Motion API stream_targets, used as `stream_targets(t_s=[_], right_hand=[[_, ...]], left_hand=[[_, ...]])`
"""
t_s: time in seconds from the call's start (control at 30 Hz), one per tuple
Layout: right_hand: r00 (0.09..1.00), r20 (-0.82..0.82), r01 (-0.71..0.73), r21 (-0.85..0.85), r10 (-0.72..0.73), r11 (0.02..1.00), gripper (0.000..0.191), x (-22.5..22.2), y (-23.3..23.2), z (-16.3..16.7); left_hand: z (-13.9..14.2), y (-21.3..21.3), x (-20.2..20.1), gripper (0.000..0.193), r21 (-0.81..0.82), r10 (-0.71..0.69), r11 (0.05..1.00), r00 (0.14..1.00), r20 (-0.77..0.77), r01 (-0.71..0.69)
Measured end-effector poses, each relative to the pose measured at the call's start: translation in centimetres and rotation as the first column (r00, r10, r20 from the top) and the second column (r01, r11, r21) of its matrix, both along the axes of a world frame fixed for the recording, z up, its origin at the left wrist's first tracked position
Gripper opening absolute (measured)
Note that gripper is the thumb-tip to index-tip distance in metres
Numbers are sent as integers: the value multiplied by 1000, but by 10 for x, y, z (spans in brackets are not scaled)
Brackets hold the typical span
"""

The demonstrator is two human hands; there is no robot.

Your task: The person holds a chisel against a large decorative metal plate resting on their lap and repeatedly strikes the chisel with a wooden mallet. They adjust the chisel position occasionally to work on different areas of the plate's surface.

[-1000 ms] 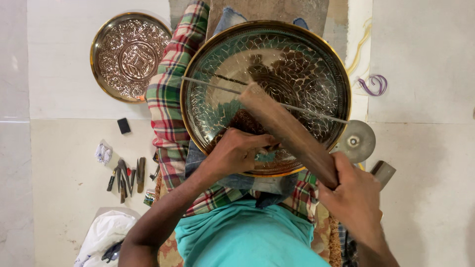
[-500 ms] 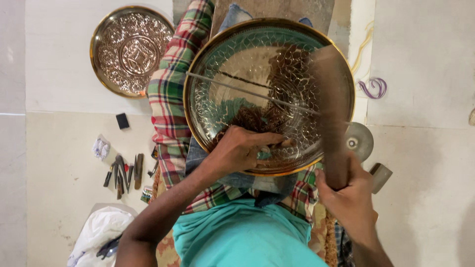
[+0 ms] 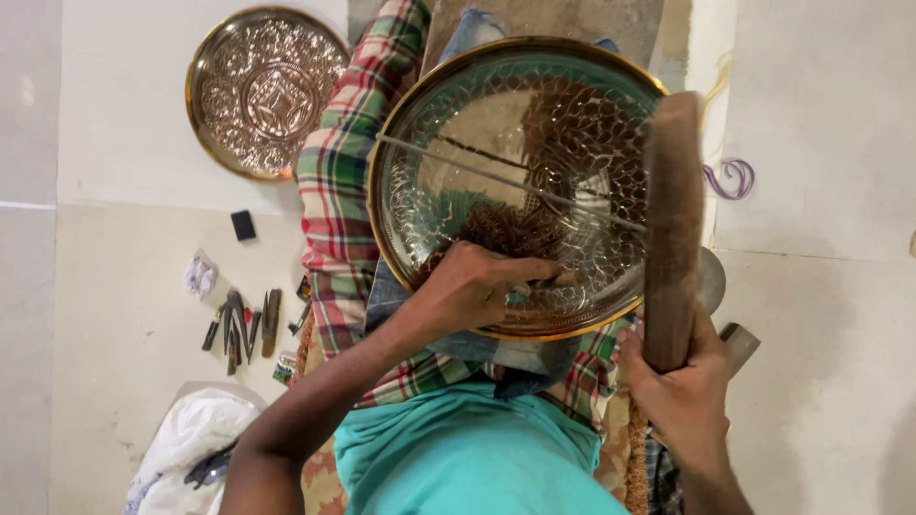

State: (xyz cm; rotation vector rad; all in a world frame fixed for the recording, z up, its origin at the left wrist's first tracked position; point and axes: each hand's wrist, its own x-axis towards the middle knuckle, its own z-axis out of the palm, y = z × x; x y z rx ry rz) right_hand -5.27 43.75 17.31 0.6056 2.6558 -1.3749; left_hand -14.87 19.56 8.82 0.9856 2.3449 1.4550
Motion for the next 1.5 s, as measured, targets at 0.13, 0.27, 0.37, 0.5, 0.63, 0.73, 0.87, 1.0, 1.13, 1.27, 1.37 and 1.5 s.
stream_targets(t_s=[0.13,0.27,0.37,0.5,0.63,0.73,0.87,1.0,1.13,1.27,1.37,1.5], right_hand=[[994,-11,-105,233,111,967,41,3,-2,-4],[997,-31,-66,105,70,992,37,0,-1,1],[965,148,-262,514,216,817,38,-1,-3,5],[999,-47,5,-77,-9,997,32,2,-6,2],[989,-33,-124,316,142,941,37,7,-3,-4],[995,-69,-54,171,66,984,40,8,-3,-5],[980,56,-195,402,188,894,36,7,-6,-2],[992,-108,-56,106,67,993,35,5,-9,1],[995,-50,-73,199,84,977,37,3,-9,2],[985,130,-147,243,118,959,34,2,-8,4],[998,61,-48,228,35,972,32,3,-6,8],[973,127,-228,370,194,901,36,11,-2,7]], left_hand=[[-2,-1,0,65,168,0,986,1000,-27,5],[3,-1,0,62,119,3,993,1000,9,-4],[6,0,0,63,83,45,996,998,-38,-41],[6,0,-1,64,76,28,997,999,-18,-27],[4,-1,-1,64,140,12,990,999,-31,-7],[5,-1,0,62,172,19,985,999,-45,-11],[6,-1,0,66,96,31,995,999,-36,-28],[5,-1,-2,66,121,14,993,999,-43,-9],[4,-1,-1,69,122,6,993,998,-57,1],[7,-1,1,67,23,7,1000,1000,21,-7],[10,-2,-1,69,87,-25,996,1000,16,23],[14,-4,1,68,79,-20,997,996,82,14]])
